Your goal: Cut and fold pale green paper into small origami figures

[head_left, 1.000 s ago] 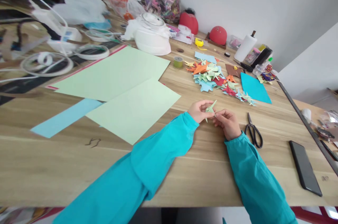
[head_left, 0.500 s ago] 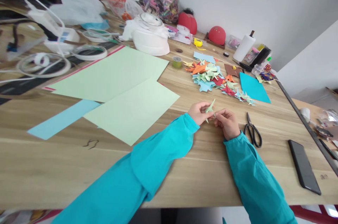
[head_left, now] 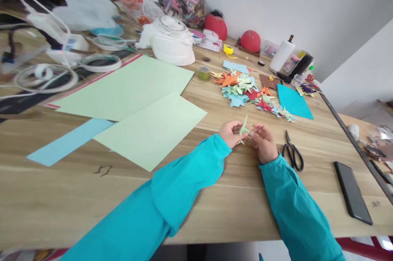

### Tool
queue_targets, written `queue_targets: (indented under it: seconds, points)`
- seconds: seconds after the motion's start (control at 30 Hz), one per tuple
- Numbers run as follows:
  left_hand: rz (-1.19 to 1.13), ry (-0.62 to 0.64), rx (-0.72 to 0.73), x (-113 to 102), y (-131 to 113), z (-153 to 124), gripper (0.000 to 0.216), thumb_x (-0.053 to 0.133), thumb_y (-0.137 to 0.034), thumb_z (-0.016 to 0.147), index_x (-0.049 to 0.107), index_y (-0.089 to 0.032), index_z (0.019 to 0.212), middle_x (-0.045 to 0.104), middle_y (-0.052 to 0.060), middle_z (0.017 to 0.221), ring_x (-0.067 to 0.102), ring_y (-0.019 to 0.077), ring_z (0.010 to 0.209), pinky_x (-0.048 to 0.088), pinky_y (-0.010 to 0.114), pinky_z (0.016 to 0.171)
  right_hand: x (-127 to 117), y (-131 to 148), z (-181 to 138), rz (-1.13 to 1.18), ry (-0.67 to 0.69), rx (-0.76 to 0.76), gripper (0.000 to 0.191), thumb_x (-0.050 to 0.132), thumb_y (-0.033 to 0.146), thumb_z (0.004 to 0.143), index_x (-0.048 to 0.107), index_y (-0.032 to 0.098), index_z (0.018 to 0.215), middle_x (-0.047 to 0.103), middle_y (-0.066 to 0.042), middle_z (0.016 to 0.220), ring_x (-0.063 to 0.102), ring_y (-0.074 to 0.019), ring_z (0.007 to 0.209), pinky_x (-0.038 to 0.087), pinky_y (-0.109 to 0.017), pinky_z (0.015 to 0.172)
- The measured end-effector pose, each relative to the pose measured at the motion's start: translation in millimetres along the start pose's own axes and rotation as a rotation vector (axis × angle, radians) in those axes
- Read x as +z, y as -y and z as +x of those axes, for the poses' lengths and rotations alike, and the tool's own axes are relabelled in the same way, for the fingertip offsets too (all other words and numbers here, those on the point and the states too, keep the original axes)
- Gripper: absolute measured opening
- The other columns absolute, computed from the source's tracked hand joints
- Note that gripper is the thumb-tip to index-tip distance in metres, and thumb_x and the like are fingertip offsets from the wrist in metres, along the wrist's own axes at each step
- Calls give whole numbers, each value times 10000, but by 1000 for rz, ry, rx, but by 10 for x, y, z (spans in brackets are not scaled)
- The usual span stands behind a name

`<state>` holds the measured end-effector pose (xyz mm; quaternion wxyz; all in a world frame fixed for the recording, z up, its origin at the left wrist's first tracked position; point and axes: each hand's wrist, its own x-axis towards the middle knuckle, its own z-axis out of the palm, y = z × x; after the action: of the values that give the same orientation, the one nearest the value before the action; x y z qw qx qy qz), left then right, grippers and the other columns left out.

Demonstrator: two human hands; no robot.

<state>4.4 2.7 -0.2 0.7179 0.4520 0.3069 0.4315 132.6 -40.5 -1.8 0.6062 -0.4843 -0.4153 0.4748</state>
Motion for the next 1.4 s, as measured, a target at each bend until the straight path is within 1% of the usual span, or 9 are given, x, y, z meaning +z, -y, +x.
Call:
queue_targets:
  seconds: [0.1,0.23,0.37,0.5,0.73,0.87,1.1,1.27,1.4]
  points:
    - [-14,-2,6,-10,4,4,414,830,-212,407,575,-109,717,633,-19,554,586,108,470,503,249,514,-2,2,-1,-52,10,-23,283,719,291,629,582,199,860,544,65,630,378,-17,366,263,-147,302]
    - [-36,-11,10,-32,3,18,457,845,-272,376,579,-106,709,636,-12,533,593,115,471,505,249,522,7,25,0,-129,23,-68,256,714,328,643,617,177,826,583,38,628,430,-34,376,320,-174,336]
    - [-71,-17,12,-41,4,23,493,848,-307,360,585,-100,722,645,-4,545,596,115,477,509,245,514,14,34,-3,-129,26,-41,229,718,339,641,632,161,756,600,28,577,461,-49,397,366,-184,377]
    - [-63,2,40,-42,-4,13,481,841,-328,387,584,-99,723,652,5,566,603,119,496,520,252,524,10,23,-4,-79,19,-1,238,736,329,621,608,164,733,592,43,540,468,-48,392,364,-169,374]
    - [-55,23,48,-58,7,21,457,836,-318,421,590,-104,741,656,11,584,611,136,504,529,288,553,17,38,-3,0,3,65,295,732,361,616,602,171,800,585,49,521,466,-56,368,343,-168,350]
    - [-68,32,41,-71,40,39,464,836,-326,428,588,-105,751,670,24,615,621,142,517,526,289,566,5,28,7,27,13,73,258,707,373,645,622,163,769,597,35,530,474,-60,373,339,-173,353]
    - [-56,65,50,-112,88,47,440,821,-319,481,584,-112,789,670,15,623,617,132,506,529,285,573,-6,28,0,-19,37,57,222,692,374,671,624,171,730,648,5,605,477,-65,398,350,-189,381]
    - [-38,5,91,-117,95,52,431,822,-302,477,579,-116,781,654,-1,587,612,127,503,519,267,565,2,53,-17,-113,82,15,209,708,353,660,635,169,728,660,-5,606,470,-70,406,362,-200,398]
    - [-19,8,106,-121,90,56,419,812,-294,494,577,-115,791,655,5,593,609,130,512,520,278,578,20,52,-26,-124,74,-1,221,723,350,638,627,171,726,666,-3,614,479,-74,409,388,-209,409]
